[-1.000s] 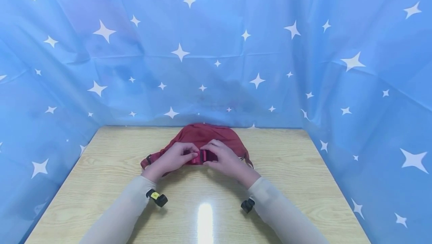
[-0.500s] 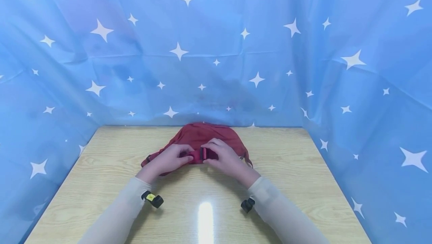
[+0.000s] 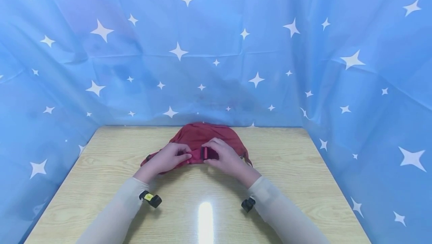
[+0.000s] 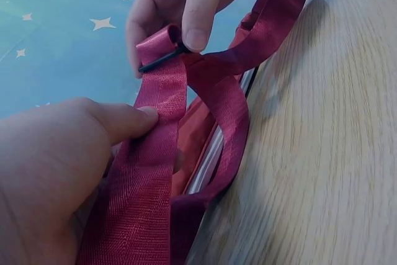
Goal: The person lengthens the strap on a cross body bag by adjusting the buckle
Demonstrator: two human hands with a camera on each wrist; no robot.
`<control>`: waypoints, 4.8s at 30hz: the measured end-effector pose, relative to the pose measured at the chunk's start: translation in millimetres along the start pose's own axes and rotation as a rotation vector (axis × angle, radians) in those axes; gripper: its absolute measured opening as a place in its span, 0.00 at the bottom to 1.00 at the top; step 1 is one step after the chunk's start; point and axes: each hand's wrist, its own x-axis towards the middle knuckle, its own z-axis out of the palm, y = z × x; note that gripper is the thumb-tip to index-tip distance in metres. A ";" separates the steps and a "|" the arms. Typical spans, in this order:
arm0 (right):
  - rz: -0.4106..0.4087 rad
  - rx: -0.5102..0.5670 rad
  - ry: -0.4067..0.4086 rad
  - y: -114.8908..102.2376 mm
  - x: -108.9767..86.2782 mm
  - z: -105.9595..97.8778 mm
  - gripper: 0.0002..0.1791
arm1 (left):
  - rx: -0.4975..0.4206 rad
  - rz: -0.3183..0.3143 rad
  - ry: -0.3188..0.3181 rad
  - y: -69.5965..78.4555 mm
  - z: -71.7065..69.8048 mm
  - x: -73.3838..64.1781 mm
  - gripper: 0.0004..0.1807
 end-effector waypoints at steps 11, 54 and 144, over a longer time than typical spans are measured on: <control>-0.007 -0.003 -0.031 -3.2 4.0 1.6 0.29 | -0.017 0.041 -0.033 10.6 4.4 12.9 0.05; -0.028 0.051 0.003 -8.1 9.9 8.0 0.30 | -0.013 0.078 -0.038 16.9 -2.0 9.0 0.06; -0.001 0.105 0.031 -13.6 10.7 9.0 0.30 | -0.014 0.036 0.003 0.7 -6.1 -3.1 0.04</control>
